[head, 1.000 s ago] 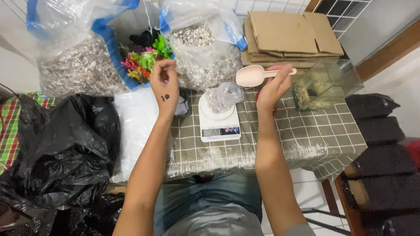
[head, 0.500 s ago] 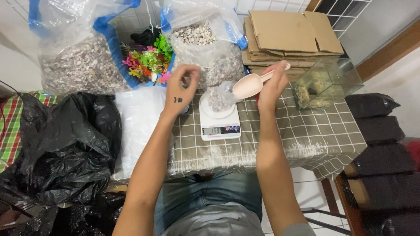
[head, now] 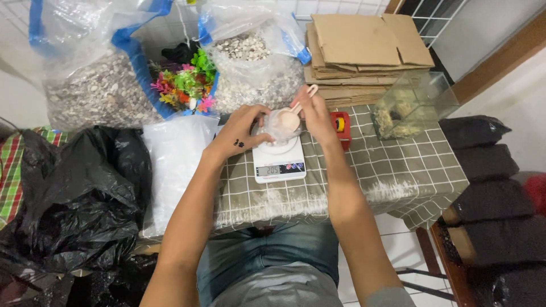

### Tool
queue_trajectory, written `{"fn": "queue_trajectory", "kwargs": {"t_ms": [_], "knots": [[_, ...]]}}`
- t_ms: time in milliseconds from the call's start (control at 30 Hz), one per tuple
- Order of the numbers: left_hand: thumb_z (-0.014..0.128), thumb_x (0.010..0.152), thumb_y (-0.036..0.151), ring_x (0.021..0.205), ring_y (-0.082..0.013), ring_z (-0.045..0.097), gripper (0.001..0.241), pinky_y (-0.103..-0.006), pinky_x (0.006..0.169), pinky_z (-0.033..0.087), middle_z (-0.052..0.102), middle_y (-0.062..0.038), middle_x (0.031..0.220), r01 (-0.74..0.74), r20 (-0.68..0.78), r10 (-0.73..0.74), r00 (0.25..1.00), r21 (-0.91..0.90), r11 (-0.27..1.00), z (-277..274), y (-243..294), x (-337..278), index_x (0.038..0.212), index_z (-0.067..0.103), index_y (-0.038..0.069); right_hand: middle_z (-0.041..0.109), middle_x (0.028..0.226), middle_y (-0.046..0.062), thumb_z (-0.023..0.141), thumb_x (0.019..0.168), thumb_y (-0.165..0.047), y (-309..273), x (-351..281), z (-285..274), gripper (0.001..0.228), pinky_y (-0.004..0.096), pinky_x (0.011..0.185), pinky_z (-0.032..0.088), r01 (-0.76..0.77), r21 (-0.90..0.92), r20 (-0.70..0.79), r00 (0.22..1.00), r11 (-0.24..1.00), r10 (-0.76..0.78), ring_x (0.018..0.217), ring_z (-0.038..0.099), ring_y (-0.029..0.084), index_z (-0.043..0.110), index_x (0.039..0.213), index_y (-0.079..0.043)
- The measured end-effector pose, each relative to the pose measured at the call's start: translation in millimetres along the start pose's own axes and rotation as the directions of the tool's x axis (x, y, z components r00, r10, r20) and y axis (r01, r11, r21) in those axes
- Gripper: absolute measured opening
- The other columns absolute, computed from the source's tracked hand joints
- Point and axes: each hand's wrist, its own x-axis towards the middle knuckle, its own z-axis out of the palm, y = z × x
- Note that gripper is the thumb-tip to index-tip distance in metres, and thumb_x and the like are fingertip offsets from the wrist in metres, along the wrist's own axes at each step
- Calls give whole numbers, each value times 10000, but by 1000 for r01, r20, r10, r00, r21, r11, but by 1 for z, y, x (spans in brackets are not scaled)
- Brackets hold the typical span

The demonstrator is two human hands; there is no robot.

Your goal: The person uses a scoop to transfer small stones from a large bag into a small plastic bag sitting on a digital scale.

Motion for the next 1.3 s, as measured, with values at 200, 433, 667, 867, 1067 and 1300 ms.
{"fn": "queue_trajectory", "kwargs": {"t_ms": [200,433,667,867,1067,1300], "knots": [[877,811,365,988,-332,617,595,-485,953,453,646,-55,893,29,-15,-29,999,47,998,2,1,0,1238,525,145,464,560,-8,450,1085,-493,7,0,-2,516,184,503,409,-191,113,-143,968,975,206,514,461,68,702,881,-90],[895,793,448,927,-327,622,738,-485,921,472,635,-58,840,74,-65,-69,996,92,993,4,11,5,1321,496,123,422,630,-40,517,1040,-541,13,5,-4,487,186,537,404,-267,346,-287,883,900,372,551,441,92,663,887,-102],[737,834,439,1229,-343,556,814,-484,1034,436,474,-110,1380,-104,-77,121,990,194,975,14,18,4,1558,397,287,368,529,-24,484,969,-669,16,12,-7,651,153,441,408,-187,359,-546,753,915,368,457,441,71,691,821,-69],[661,907,385,1335,-325,506,520,-430,1005,420,441,-116,1453,-187,-93,223,970,293,938,19,15,8,1406,551,287,376,527,-28,496,910,-728,13,14,-14,685,147,423,415,-133,420,-621,679,898,391,447,429,64,701,828,-80],[677,954,455,1243,-270,558,295,-419,976,423,518,-44,1299,-116,-188,184,965,324,939,16,10,8,1163,612,259,327,540,-1,501,890,-733,9,16,-23,704,155,392,344,-58,533,-591,688,844,420,413,375,85,684,870,-53],[673,992,364,1146,-264,619,210,-411,949,428,568,-49,1191,-46,-378,189,906,356,933,6,9,8,1124,626,208,579,623,55,545,945,-658,-9,20,-5,595,185,413,408,-10,428,-623,722,904,303,463,561,121,682,989,-81]]}}
